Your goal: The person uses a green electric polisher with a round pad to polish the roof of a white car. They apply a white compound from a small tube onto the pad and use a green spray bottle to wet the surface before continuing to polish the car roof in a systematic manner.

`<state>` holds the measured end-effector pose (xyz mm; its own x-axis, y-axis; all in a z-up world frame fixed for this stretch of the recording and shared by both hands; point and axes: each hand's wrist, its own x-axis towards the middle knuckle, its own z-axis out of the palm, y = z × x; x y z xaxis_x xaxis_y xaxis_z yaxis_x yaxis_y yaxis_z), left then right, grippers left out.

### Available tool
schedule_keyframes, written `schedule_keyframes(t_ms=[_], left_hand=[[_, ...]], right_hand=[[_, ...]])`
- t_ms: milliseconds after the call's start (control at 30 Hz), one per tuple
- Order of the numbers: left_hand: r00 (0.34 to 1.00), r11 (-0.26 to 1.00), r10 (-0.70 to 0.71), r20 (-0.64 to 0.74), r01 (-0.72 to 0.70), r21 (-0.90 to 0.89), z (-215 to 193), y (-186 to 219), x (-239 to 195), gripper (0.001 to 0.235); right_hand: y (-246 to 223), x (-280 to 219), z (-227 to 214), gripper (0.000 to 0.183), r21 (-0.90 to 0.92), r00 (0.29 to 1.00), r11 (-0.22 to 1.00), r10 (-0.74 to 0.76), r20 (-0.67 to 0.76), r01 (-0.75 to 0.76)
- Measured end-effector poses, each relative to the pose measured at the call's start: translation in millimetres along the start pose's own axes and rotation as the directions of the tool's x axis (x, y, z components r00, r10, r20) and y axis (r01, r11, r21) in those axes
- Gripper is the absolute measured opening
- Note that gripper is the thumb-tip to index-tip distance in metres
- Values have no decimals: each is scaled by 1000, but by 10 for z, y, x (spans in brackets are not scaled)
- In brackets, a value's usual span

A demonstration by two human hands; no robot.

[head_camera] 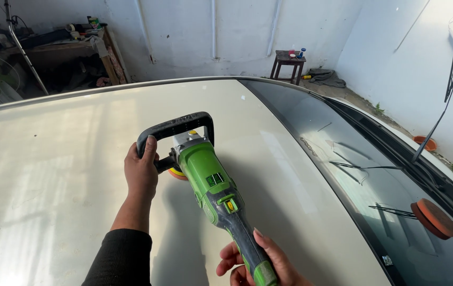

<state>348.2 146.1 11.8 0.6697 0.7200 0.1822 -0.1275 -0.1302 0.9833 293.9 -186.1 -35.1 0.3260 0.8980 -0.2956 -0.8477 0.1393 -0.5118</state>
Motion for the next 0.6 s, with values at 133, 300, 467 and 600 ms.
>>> schedule_keyframes(t_ms=[133,300,467,600], left_hand=[[1000,999,18,2,-18,41,1,14,-18,45],[1000,1000,-7,24,7,6,-13,23,-17,47],[999,999,-21,28,20,45,-14,37,-26,47],[1000,1000,-15,27,15,18,-20,0,12,47]], right_hand=[[-49,94,-120,64,96,997,995,-28,-65,35],[-63,126,-106,71,-3,993,993,-121,-13,121],[-23,109,-53,75,83,991,988,-126,-45,129],[-63,146,-30,73,19,988,987,-156,-18,157]])
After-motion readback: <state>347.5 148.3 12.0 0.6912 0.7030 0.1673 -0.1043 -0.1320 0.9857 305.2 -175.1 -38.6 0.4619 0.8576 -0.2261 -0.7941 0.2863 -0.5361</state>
